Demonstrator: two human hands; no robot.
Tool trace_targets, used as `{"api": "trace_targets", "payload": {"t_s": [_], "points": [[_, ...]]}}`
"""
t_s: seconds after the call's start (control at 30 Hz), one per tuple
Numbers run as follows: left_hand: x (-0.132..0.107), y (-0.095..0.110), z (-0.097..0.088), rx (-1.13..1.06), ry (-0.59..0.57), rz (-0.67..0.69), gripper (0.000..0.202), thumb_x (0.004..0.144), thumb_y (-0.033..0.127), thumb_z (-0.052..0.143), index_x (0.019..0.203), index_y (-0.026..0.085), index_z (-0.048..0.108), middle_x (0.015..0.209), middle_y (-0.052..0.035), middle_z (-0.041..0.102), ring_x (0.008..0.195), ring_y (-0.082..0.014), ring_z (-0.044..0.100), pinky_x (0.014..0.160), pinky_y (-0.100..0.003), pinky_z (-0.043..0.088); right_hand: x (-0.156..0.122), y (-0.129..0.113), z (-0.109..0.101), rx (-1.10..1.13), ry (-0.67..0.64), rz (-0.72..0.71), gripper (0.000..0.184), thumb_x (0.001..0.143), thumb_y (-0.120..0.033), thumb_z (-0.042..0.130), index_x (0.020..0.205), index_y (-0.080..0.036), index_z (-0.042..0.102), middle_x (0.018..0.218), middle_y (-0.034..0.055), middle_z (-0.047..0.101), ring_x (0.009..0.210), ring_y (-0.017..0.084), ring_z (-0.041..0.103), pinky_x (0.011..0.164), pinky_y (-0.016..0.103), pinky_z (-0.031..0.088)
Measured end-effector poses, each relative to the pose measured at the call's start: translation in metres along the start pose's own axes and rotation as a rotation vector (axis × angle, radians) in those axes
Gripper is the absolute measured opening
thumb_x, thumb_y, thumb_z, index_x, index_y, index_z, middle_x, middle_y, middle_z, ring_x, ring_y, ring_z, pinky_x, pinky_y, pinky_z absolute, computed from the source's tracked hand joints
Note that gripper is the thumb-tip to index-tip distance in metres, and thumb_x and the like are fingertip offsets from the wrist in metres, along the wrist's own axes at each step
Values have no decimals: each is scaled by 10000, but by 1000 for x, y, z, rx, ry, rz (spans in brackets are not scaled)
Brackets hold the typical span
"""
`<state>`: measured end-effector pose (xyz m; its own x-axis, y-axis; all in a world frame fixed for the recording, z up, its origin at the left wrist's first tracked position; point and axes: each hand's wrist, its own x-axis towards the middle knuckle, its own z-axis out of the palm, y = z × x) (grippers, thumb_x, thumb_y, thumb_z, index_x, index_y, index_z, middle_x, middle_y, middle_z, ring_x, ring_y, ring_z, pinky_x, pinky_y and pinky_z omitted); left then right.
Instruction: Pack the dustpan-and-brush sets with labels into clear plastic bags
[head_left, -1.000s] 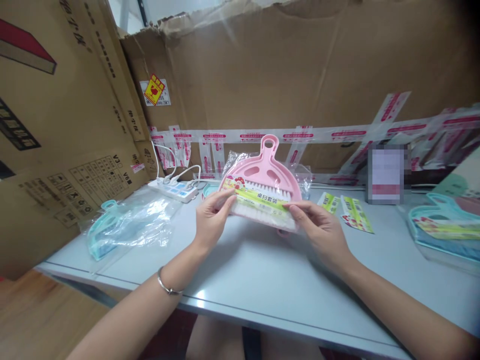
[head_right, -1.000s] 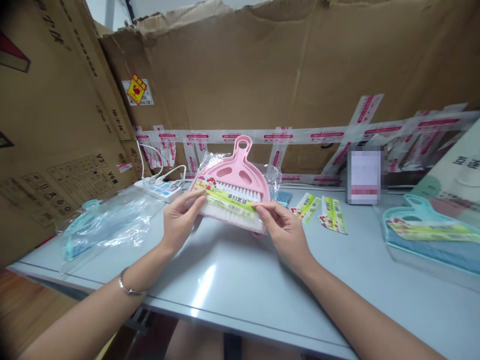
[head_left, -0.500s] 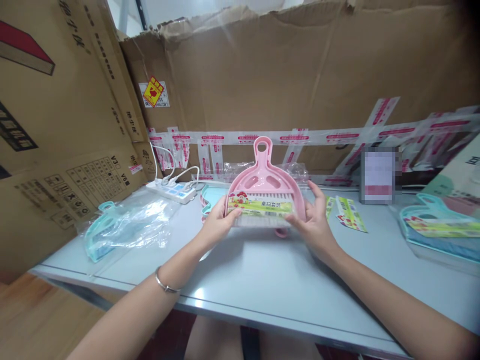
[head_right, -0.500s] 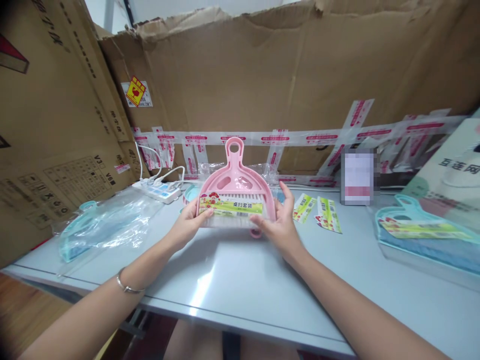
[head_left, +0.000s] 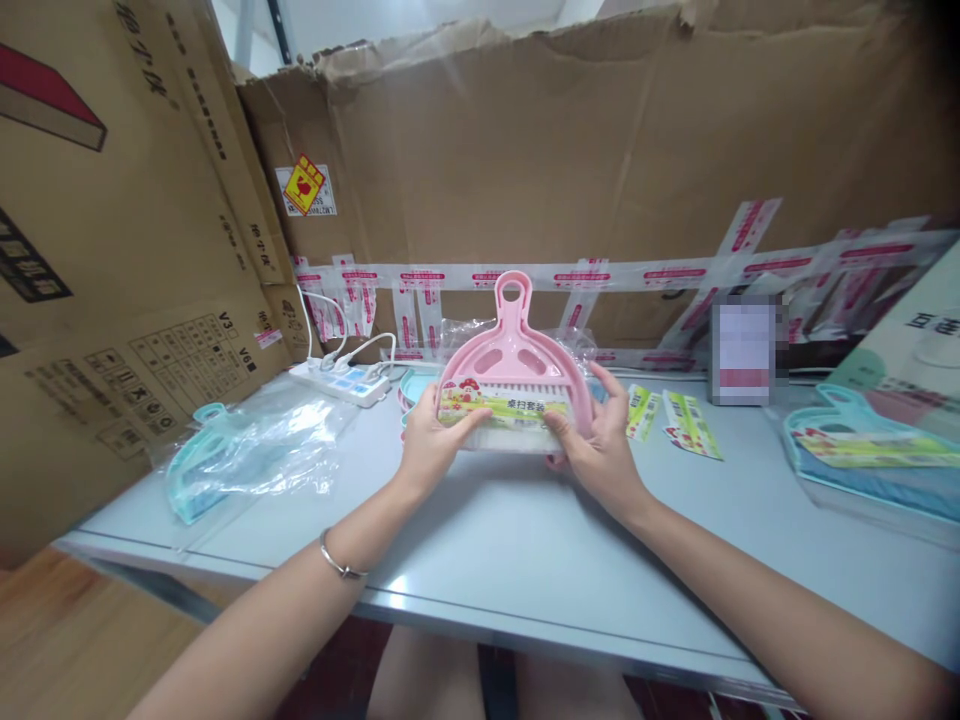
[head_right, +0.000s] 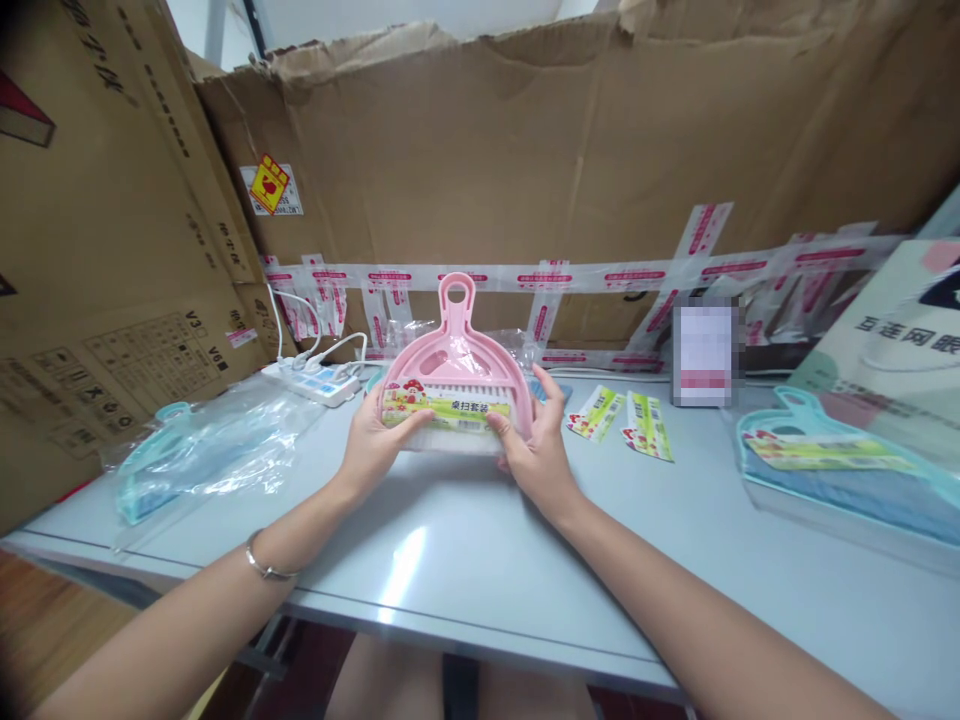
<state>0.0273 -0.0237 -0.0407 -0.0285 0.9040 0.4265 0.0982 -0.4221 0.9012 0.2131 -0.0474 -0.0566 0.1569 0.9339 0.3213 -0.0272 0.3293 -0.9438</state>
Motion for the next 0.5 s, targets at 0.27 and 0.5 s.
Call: {"api": "trace_targets", "payload": {"t_s": [0.27, 0.5], "points": [[1, -1, 1, -163, -132, -166, 511, 732, 523, 652, 1080, 169, 532, 883, -56, 678, 788, -183, 655, 710, -296, 527, 10, -25, -18, -44, 81, 44, 509, 714, -464, 686, 1134, -200, 572, 731, 10, 686, 316, 63, 447, 263, 183, 360], [1, 9, -12, 137, -137, 17, 458, 899, 511, 377, 1086, 175, 626, 924, -93, 686, 929, -224, 637, 830, -351, 496, 13, -57, -170, -170, 590, 141, 192, 733, -298, 702, 902, -208, 719, 672, 58, 718, 306, 15, 462, 323, 174, 264]]}}
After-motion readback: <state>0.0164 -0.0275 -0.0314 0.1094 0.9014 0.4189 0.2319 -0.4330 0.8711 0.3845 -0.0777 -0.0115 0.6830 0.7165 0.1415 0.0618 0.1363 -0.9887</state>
